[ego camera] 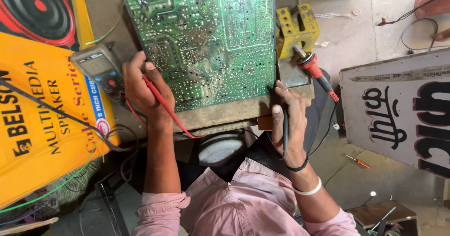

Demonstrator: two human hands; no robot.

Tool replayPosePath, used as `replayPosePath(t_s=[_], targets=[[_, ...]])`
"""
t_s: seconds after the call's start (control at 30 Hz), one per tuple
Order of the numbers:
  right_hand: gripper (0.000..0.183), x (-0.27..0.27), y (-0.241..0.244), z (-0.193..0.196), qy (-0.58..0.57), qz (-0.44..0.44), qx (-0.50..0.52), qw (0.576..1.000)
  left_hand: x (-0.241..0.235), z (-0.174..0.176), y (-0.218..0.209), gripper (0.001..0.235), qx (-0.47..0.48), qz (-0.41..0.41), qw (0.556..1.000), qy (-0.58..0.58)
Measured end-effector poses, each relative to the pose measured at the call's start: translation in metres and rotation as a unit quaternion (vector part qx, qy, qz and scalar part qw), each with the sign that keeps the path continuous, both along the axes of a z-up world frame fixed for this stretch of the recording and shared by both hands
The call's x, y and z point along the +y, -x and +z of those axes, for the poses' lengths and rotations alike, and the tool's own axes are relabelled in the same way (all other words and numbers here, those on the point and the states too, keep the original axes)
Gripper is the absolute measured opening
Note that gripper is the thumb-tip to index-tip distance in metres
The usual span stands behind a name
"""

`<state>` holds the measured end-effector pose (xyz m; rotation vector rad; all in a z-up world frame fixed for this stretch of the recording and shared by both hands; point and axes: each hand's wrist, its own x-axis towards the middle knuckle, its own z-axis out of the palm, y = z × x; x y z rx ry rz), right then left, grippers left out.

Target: The person uses a multimeter to test various points on a green circuit board. They hold the red and black probes and touch them to different pads and traces on the board while seated on the floor.

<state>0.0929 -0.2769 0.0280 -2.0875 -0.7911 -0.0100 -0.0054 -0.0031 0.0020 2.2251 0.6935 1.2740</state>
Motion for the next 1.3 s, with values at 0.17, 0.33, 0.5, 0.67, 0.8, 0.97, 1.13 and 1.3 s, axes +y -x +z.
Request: replayPosePath(t_s=[0.17,0.33,0.5,0.67,0.8,0.97,1.13,1.3], targets=[[0.033,-0.002,0.000,-0.001,-0.018,0.016,0.004,1.000,0.000,-0.001,0.004,0.024,0.014,0.017,1.000,0.003],[0.033,-0.005,-0.002,0.000,-0.016,0.022,0.008,1.000,-0.005,0.001,0.010,0.021,0.007,0.011,1.000,0.016],[0.046,-0.005,0.002,-0.006,-0.053,-0.012,-0.001,0.999,-0.003,0.002,0.008,0.018,0.011,0.015,1.000,0.025],[0.065,0.008,0.015,-0.018,-0.203,0.075,0.061,0.974,-0.003,0.000,0.008,0.016,0.011,0.024,0.999,0.039],[0.057,0.015,0.010,-0.018,-0.107,0.137,-0.008,0.985,-0.003,0.001,0.008,0.016,0.004,0.016,0.999,0.032],[0.041,0.017,-0.039,0.012,-0.097,-0.016,-0.113,0.989,-0.004,0.002,0.006,0.016,-0.002,0.015,0.999,0.033],[0.061,0.021,-0.088,0.025,0.075,0.004,-0.216,0.974,-0.003,0.000,0.005,0.017,-0.006,0.013,0.999,0.036],[0.061,0.004,-0.057,0.001,0.152,-0.030,-0.190,0.970,-0.002,0.002,0.008,0.021,0.015,0.015,0.999,0.024]])
